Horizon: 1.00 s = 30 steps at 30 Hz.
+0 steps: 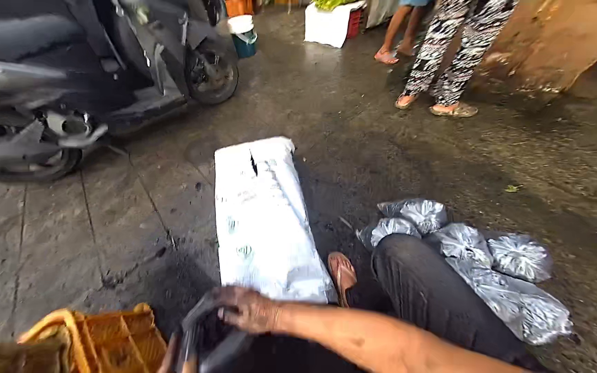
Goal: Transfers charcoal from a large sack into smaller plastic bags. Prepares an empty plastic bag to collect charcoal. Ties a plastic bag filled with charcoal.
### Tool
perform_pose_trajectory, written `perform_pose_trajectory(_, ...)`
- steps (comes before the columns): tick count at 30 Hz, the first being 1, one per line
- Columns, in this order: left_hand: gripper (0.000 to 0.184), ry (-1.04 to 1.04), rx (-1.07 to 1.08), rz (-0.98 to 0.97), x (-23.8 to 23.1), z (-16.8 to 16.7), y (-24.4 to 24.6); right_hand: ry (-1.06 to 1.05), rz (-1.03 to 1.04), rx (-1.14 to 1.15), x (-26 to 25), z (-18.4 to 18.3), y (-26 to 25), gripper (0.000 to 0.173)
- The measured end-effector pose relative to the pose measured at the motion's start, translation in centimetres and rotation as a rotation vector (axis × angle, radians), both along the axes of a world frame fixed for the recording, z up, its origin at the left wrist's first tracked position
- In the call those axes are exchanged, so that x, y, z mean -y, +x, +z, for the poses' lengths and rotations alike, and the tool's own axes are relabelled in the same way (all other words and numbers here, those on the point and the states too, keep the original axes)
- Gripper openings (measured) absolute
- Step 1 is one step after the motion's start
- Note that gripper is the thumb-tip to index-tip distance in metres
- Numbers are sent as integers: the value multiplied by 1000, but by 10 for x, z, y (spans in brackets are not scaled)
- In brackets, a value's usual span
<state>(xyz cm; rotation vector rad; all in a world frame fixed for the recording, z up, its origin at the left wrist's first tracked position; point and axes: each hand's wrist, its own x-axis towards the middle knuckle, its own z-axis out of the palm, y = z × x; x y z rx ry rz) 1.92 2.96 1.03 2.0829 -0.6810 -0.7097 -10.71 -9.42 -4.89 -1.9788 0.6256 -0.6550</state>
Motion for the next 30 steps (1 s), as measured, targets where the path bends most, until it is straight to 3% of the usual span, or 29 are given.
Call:
perform_pose_trajectory(3,54,16,16,93,-4,8,-4,279,-232,67,25,-1,-29,26)
perform_pose_trajectory(6,53,-3,17,149,-4,6,-1,714,-289,-133,44,-61,-58,24)
perform_pose_trajectory(8,54,-43,-4,175,-8,2,1,788,-184,-437,40,-112,-75,24)
perform_pose_trajectory(10,56,-60,-16,198,-14,1,4,700,97,-748,25,-152,-84,30)
perform_pose_trajectory(13,55,-51,-3,230,-20,1,8,578,343,-941,-6,-188,-77,38)
perform_pose_trajectory(17,54,-50,51,246,-28,0,13,114,647,-900,-35,-224,-55,69)
perform_pose_trajectory(20,54,-50,60,279,-31,-1,14,-17,812,-944,-30,-246,-40,82)
perform_pose_trajectory(23,52,-46,82,287,-32,-2,19,-39,845,-1122,-13,-263,-62,77)
perform_pose_trajectory(26,52,-67,78,275,-35,-1,21,-9,920,-1157,4,-262,-110,82)
perform_pose_trajectory(30,51,-93,81,262,-30,0,16,22,926,-1127,23,-246,-137,57)
